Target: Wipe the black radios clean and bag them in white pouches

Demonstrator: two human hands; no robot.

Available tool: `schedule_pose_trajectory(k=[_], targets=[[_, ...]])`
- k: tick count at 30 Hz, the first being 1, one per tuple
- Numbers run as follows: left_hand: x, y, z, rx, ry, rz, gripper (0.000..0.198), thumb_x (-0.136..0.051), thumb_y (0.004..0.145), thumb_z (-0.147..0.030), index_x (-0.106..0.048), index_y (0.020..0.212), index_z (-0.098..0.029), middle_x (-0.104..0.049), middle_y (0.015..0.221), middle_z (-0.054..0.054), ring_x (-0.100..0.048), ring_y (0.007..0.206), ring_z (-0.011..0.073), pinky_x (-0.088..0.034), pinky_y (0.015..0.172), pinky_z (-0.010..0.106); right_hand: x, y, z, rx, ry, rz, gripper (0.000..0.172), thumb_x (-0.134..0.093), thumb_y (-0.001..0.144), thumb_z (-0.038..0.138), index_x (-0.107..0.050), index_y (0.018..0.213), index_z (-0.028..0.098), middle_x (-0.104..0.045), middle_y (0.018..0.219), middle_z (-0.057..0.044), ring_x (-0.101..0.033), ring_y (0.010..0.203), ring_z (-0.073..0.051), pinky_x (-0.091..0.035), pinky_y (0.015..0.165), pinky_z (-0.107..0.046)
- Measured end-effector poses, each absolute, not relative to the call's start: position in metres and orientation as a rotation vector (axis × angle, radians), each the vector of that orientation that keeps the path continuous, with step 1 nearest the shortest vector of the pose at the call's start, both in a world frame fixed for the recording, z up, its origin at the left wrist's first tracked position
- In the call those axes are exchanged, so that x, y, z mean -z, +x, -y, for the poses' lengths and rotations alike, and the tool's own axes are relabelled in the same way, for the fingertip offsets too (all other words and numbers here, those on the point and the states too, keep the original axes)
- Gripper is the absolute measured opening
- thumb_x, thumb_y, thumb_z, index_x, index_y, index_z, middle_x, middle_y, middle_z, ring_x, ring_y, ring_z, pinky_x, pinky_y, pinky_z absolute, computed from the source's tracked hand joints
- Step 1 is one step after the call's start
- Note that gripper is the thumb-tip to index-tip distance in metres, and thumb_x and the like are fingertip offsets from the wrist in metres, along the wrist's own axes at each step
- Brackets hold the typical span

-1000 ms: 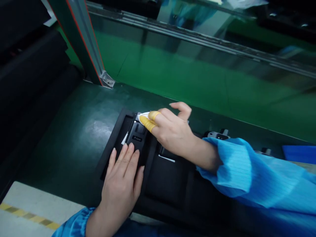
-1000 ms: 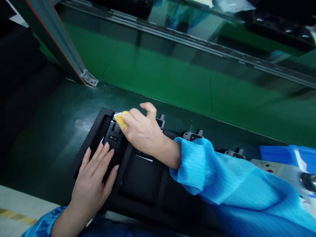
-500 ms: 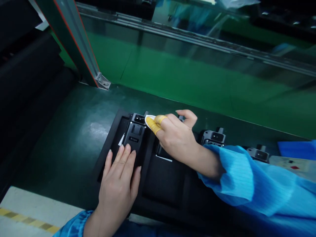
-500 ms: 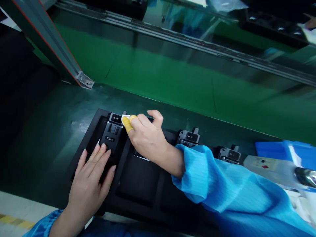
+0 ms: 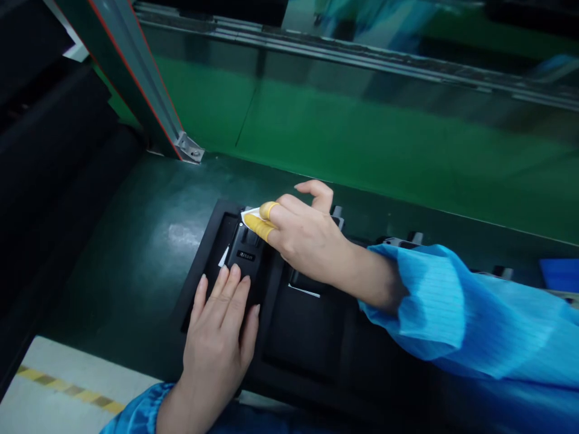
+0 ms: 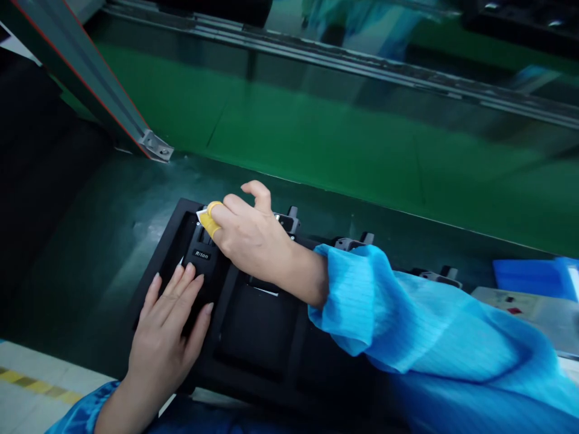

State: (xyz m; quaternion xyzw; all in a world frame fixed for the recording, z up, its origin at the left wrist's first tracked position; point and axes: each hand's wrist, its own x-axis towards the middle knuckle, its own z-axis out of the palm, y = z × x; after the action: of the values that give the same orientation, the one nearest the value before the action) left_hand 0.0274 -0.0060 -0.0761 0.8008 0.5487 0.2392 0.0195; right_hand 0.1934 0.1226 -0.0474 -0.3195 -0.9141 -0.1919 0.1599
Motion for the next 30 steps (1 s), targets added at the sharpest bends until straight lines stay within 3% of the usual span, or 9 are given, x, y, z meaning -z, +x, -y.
schedule_pose_trajectory(k=[5,12,15,22,27,30], targets=[[0.076,0.028,0.006,-0.734,2.477,-1.704,0.037,-0.055,0.087,-0.015,-0.052,0.124,-0.01,-0.062,0.126,0.017,-0.055,0.122,0.0264,-0.035,0.109,0.047,0.042,0.211,-0.117,0.536,-0.862,2.675,0.036,-0.04,0.092,0.01,-0.067,0.07,0.021,-0.06,0.079,0.002,-0.043,0.078,-0.013,-0.015,0.093,-0.042],[0.075,0.029,0.005,-0.758,2.487,-1.702,0.034,-0.054,0.088,-0.015,-0.053,0.121,-0.008,-0.063,0.124,0.018,-0.055,0.122,0.0262,-0.035,0.109,0.046,0.038,0.228,-0.115,0.693,-0.992,2.584,0.034,-0.042,0.091,0.009,-0.064,0.067,0.02,-0.059,0.072,0.002,-0.045,0.074,-0.012,-0.017,0.091,-0.04],[0.075,0.03,0.004,-0.795,2.486,-1.697,0.032,-0.055,0.087,-0.014,-0.055,0.118,-0.007,-0.064,0.122,0.018,-0.056,0.121,0.0262,-0.035,0.109,0.045,0.037,0.219,-0.117,0.609,-1.119,2.526,0.036,-0.04,0.092,0.012,-0.065,0.068,0.02,-0.061,0.076,0.001,-0.046,0.075,-0.012,-0.018,0.089,-0.041],[0.074,0.03,0.006,-0.788,2.457,-1.714,0.029,-0.054,0.087,-0.013,-0.057,0.116,-0.007,-0.064,0.121,0.016,-0.056,0.12,0.0252,-0.035,0.109,0.044,0.043,0.181,-0.134,0.647,-0.792,2.614,0.031,-0.042,0.093,0.012,-0.066,0.074,0.02,-0.058,0.073,0.002,-0.043,0.074,-0.013,-0.017,0.093,-0.041],[0.074,0.03,0.005,-0.786,2.438,-1.718,0.029,-0.055,0.087,-0.013,-0.057,0.116,-0.007,-0.064,0.122,0.017,-0.055,0.121,0.0257,-0.035,0.11,0.045,0.044,0.189,-0.151,0.686,-1.037,2.61,0.039,-0.037,0.093,0.01,-0.063,0.065,0.018,-0.056,0.076,0.0,-0.044,0.076,-0.014,-0.017,0.092,-0.044],[0.074,0.03,0.004,-0.8,2.465,-1.699,0.03,-0.055,0.087,-0.013,-0.057,0.116,-0.006,-0.064,0.122,0.018,-0.056,0.12,0.0262,-0.035,0.109,0.044,0.042,0.185,-0.146,0.515,-1.102,2.631,0.039,-0.034,0.093,0.011,-0.065,0.072,0.019,-0.057,0.08,-0.001,-0.044,0.078,-0.014,-0.019,0.093,-0.046]])
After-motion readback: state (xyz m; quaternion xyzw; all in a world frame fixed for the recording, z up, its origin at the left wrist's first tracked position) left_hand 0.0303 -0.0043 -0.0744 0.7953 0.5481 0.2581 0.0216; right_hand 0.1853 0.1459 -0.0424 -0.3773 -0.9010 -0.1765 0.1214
